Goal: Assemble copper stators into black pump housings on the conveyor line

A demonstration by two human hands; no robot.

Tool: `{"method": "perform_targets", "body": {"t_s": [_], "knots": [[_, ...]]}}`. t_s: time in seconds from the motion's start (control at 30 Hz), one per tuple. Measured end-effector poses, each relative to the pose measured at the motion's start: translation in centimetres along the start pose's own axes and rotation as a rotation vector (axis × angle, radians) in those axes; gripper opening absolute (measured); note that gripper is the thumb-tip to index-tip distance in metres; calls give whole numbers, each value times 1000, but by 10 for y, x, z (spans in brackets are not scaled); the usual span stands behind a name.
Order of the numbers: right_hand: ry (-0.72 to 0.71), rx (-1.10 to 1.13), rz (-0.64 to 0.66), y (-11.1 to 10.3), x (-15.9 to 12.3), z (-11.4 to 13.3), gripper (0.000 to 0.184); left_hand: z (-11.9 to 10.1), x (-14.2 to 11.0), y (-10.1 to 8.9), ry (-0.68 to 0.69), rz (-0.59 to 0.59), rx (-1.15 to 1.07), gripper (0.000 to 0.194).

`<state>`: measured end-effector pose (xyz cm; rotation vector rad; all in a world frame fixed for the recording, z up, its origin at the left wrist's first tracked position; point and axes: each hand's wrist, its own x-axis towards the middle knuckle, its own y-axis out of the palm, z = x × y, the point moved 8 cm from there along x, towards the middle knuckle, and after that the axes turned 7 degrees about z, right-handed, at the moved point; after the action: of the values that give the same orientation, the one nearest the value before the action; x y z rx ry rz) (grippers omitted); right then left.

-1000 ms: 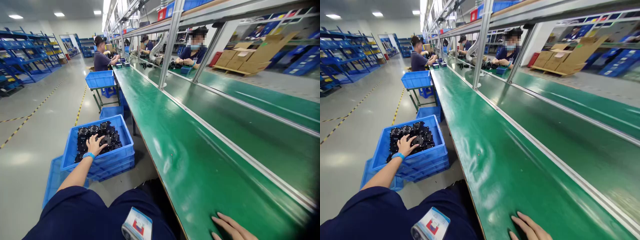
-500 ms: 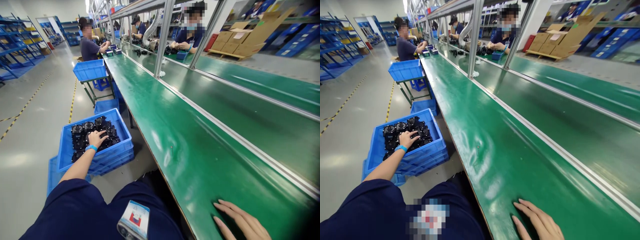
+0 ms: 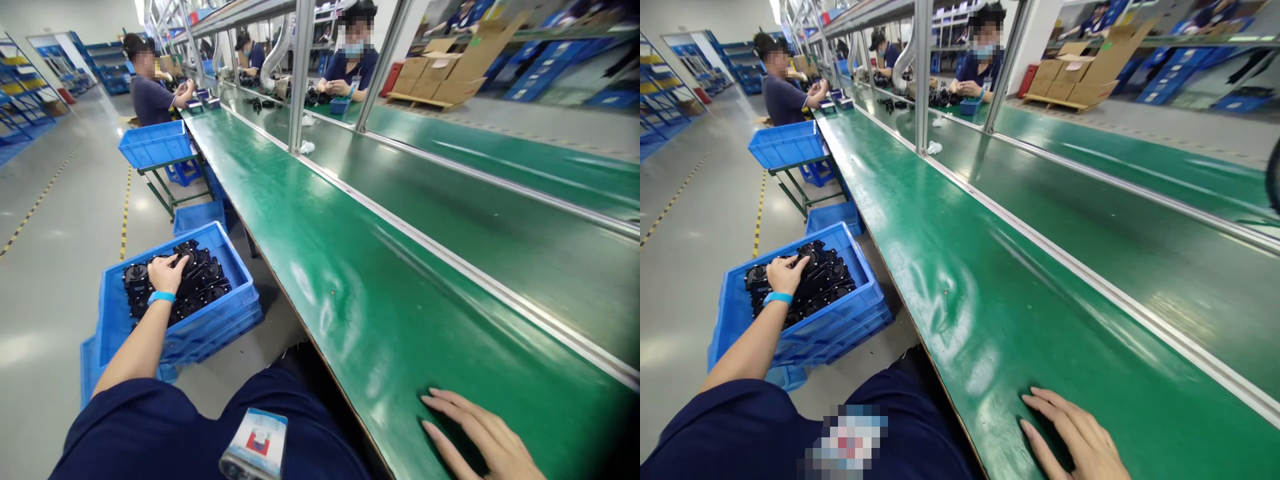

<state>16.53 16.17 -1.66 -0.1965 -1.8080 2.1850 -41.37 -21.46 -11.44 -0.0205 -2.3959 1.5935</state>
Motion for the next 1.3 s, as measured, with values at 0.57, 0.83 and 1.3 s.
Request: {"method": "perform_targets", "body": {"t_s": [0.57, 0.83, 1.3], "knots": [[107, 193, 77, -22, 18, 27, 25, -435, -17, -16, 791, 301, -530, 40], [103, 252, 108, -23, 18, 30, 25, -508, -63, 9, 939, 382, -399, 46], [72, 201, 34, -16, 18, 32, 27, -122, -109, 65, 482, 591, 371, 44]]}}
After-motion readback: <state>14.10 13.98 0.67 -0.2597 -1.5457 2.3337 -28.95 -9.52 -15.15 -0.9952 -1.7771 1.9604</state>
